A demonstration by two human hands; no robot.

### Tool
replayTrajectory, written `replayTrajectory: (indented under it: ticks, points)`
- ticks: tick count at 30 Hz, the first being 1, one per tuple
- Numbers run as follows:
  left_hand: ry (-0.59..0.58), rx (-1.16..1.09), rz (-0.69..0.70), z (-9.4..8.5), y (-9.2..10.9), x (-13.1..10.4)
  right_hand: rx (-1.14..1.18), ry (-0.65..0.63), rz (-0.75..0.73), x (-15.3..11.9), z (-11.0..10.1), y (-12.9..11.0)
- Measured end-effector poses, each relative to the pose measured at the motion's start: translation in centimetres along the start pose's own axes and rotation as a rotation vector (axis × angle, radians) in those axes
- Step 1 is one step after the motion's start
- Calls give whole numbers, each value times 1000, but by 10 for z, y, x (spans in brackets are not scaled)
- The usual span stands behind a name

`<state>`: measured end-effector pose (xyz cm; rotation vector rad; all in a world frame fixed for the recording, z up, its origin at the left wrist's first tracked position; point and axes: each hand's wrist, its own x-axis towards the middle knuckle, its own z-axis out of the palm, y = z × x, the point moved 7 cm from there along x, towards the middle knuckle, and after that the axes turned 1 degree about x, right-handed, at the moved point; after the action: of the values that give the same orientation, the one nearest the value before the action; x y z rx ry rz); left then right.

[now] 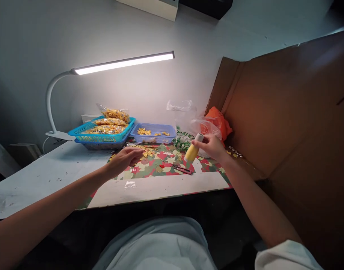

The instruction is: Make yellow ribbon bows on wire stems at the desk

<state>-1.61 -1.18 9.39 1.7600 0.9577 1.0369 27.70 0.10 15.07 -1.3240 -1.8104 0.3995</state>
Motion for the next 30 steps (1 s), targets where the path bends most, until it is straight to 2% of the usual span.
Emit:
replayTrajectory:
  ticks: [2, 5, 9, 12, 17, 26, 30]
  points:
    - [-30, 231, 83, 5, 2, -13, -195, 66, 18, -3, 2, 11]
    - [-84, 455, 177, 12, 0, -34, -414, 93, 96, -6, 9, 25]
    - [-94, 588, 316, 14, -6, -57, -564, 88, 177, -9, 21, 39]
    - [-97, 627, 334, 18, -15, -68, -614, 84, 219, -13, 28, 47]
    - [-166, 655, 323, 34, -27, -79, -581, 56, 254, -15, 27, 58]
    - [-134, 641, 277, 39, -31, -78, -261, -256, 214, -10, 24, 79]
    - [-131, 632, 275, 39, -30, -77, -216, -250, 208, -10, 10, 79]
